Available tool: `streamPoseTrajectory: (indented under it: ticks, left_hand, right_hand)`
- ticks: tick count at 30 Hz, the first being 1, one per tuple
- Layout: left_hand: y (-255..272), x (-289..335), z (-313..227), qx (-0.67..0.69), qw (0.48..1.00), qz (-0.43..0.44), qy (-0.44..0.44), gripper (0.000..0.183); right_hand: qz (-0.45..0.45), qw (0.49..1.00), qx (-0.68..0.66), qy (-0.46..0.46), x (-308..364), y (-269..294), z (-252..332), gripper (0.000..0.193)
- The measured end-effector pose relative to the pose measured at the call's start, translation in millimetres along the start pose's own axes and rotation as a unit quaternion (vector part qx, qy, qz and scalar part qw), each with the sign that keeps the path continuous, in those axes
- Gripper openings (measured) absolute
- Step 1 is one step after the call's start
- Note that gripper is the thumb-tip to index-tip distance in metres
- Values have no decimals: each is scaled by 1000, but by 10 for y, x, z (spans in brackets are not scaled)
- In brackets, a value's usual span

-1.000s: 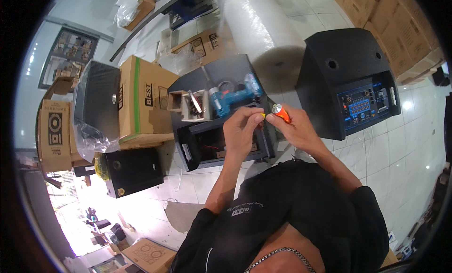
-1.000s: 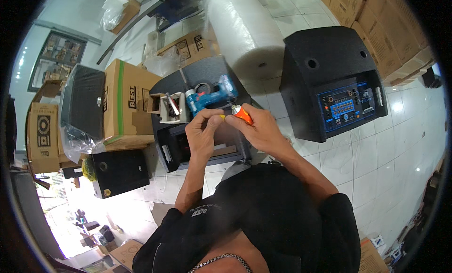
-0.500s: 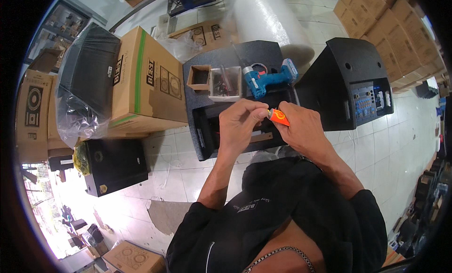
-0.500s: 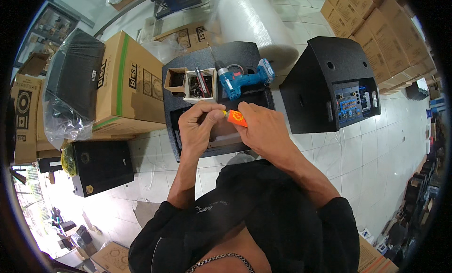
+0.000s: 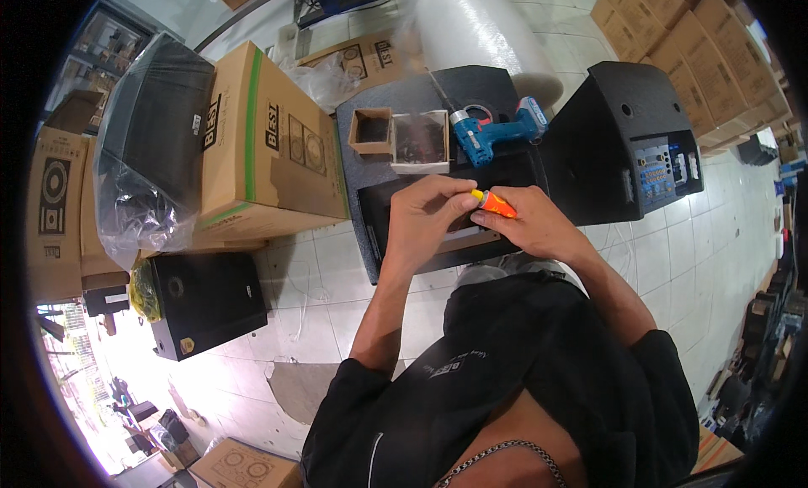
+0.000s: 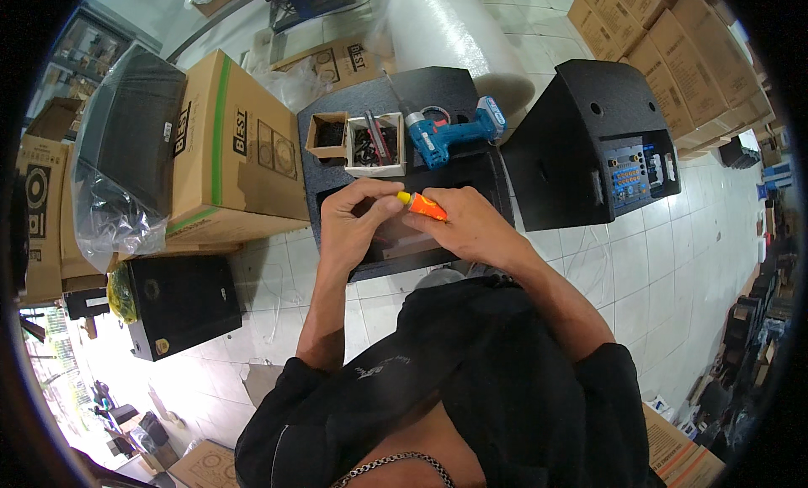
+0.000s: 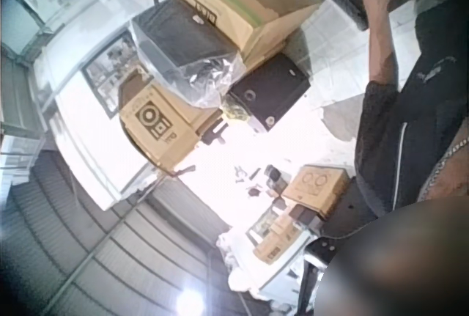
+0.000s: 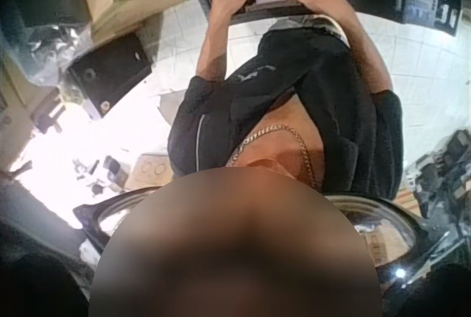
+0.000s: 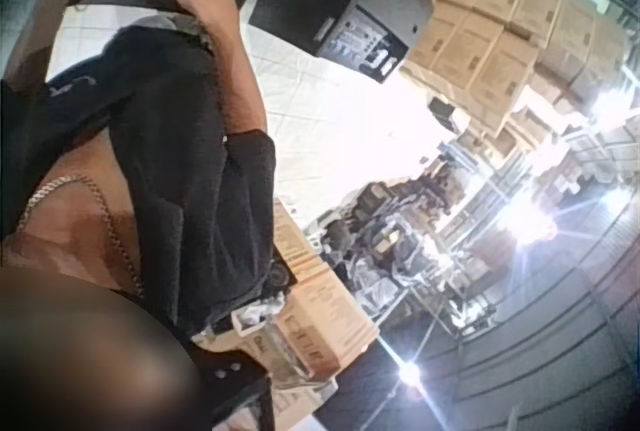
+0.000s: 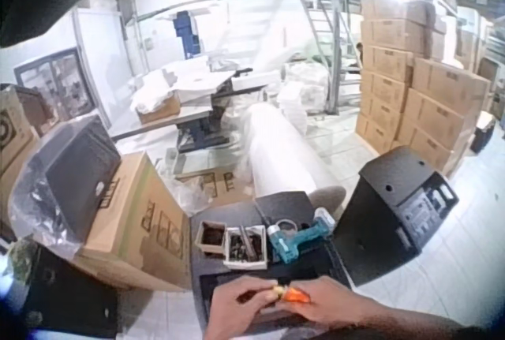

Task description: The person uses a cordless drill to fasten screws into the back panel of a large speaker. They then apply a strip of black foam tape along the front edge of the speaker and trim the excess with a utility knife.

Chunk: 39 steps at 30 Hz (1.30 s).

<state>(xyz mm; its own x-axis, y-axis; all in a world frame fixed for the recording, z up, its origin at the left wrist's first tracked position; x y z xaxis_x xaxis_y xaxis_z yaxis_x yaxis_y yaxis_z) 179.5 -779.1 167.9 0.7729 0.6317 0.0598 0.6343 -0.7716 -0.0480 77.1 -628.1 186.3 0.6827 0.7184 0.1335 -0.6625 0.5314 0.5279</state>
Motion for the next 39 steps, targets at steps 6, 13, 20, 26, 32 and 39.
streamPoseTrajectory:
  ticks: [6, 13, 20, 26, 32, 39]
  left_hand:
    - [25, -34, 24, 14, 995, 57, -85, 14]
    - [41, -44, 52, 2, 979, 115, -166, 18]
    - [489, -553, 508, -107, 985, -57, -123, 15]
    - [1421, -1576, 1181, -241, 891, -350, -163, 22]
    - [993, -1502, 1277, -363, 812, -408, -207, 24]
    - [-933, -1162, 1184, -232, 912, -218, -260, 14]
  right_hand:
    - [91, 991, -87, -36, -38, -147, -102, 38]
    - [341, 851, -289, -277, -17, -308, -493, 38]
    - [117, 899, -367, -207, -57, -308, -1000, 62]
    - [-200, 869, -232, -389, 657, 264, -2554, 40]
    - [-327, 763, -206, -518, 2465, 487, -3956, 33]
    - [-322, 659, -118, -670, 3916, 243, -4600, 30]
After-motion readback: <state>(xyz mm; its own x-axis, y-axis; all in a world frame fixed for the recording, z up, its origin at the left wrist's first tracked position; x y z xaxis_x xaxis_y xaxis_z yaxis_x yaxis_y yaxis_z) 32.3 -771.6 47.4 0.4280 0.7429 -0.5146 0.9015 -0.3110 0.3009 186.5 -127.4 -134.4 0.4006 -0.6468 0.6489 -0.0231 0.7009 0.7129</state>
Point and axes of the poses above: each hand's wrist, its own x-axis away from the middle knuckle, its own y-axis out of the back of the hand, z = x × y, the point moved 4 cm from there along -x, towards the middle knuckle, and after that the axes turned 15 degrees about -z, right-handed, at the moved point
